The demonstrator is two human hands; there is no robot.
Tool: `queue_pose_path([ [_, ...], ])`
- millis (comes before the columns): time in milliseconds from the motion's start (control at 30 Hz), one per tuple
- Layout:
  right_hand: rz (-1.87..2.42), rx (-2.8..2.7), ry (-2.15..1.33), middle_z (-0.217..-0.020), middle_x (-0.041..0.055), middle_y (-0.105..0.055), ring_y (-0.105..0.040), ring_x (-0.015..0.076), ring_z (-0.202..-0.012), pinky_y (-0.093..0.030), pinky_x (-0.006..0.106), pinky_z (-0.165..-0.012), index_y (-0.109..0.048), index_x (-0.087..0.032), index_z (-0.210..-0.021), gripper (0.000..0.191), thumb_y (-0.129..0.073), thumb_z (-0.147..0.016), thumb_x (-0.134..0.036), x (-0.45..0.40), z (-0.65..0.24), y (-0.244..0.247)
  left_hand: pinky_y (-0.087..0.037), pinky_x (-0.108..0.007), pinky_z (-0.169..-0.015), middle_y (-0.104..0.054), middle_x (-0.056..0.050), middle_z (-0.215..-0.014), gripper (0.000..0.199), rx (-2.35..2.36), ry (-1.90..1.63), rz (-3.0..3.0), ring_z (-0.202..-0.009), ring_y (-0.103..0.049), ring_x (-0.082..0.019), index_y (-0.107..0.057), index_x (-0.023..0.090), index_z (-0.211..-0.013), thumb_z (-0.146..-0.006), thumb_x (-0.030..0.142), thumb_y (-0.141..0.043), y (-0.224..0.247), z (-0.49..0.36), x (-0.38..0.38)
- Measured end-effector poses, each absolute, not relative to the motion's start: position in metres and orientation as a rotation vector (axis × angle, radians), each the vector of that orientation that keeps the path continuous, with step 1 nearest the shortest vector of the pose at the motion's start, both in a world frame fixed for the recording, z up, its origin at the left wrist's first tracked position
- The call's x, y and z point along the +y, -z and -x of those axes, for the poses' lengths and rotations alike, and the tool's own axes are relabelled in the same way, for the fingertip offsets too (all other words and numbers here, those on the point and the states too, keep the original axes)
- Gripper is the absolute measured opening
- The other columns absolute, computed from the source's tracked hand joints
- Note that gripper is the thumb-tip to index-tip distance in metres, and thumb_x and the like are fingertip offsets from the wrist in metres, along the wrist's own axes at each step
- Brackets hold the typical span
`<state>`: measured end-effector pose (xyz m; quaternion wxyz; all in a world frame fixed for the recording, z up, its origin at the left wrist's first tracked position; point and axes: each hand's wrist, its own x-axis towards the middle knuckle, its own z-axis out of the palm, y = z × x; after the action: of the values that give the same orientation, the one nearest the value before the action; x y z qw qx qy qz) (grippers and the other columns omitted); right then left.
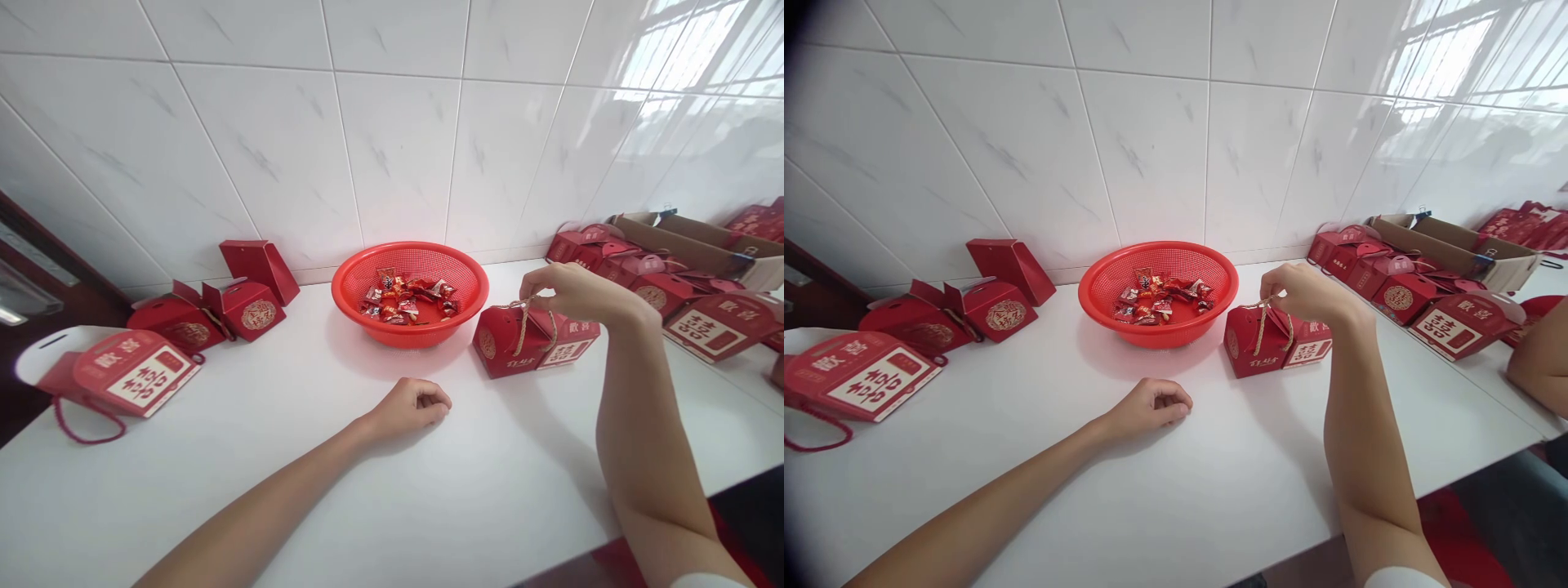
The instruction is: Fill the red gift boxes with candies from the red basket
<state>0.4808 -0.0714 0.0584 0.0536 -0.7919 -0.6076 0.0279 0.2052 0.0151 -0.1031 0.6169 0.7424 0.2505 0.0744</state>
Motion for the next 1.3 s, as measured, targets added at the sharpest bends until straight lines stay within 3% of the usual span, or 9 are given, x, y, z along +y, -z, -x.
queue_pose_path([
  [267, 2.373, -1.883, -0.198, -0.105, 0.0045, -0.076, -0.068, 0.0265, -0.099, -0.051, 0.034, -0.075, -0.074, -0.025, -0.090, 0.025, -0.052, -0.080, -0.019, -0.071, -0.481, -0.056, -0.043, -0.025, -0.061, -0.063, 0.000, -0.069, 0.009, 0.560, -0.172, -1.731, -0.065, -0.055, -0.014, -0.073, 0.016, -0.081, -0.079, 0.023, -0.067, 0.105, -0.206, 0.017],
  [633, 2.055, -1.895, -0.031, -0.091, 0.0023, -0.079, -0.072, 0.0247, -0.088, -0.055, 0.035, -0.077, -0.073, -0.025, -0.080, 0.021, -0.053, -0.083, -0.022, -0.080, -0.469, -0.067, -0.045, -0.026, -0.063, -0.066, -0.001, -0.070, 0.009, 0.549, -0.180, -1.760, -0.066, -0.058, -0.015, -0.073, 0.017, -0.080, -0.077, 0.024, -0.068, 0.106, -0.206, 0.018],
  [1300, 2.046, -1.839, -0.022, -0.100, 0.0004, -0.080, -0.072, 0.0233, -0.098, -0.054, 0.035, -0.085, -0.072, -0.026, -0.074, 0.026, -0.051, -0.084, -0.013, -0.075, -0.469, -0.063, -0.046, -0.026, -0.064, -0.067, -0.001, -0.072, 0.010, 0.558, -0.185, -1.766, -0.067, -0.059, -0.015, -0.073, 0.017, -0.078, -0.075, 0.024, -0.066, 0.106, -0.207, 0.018],
])
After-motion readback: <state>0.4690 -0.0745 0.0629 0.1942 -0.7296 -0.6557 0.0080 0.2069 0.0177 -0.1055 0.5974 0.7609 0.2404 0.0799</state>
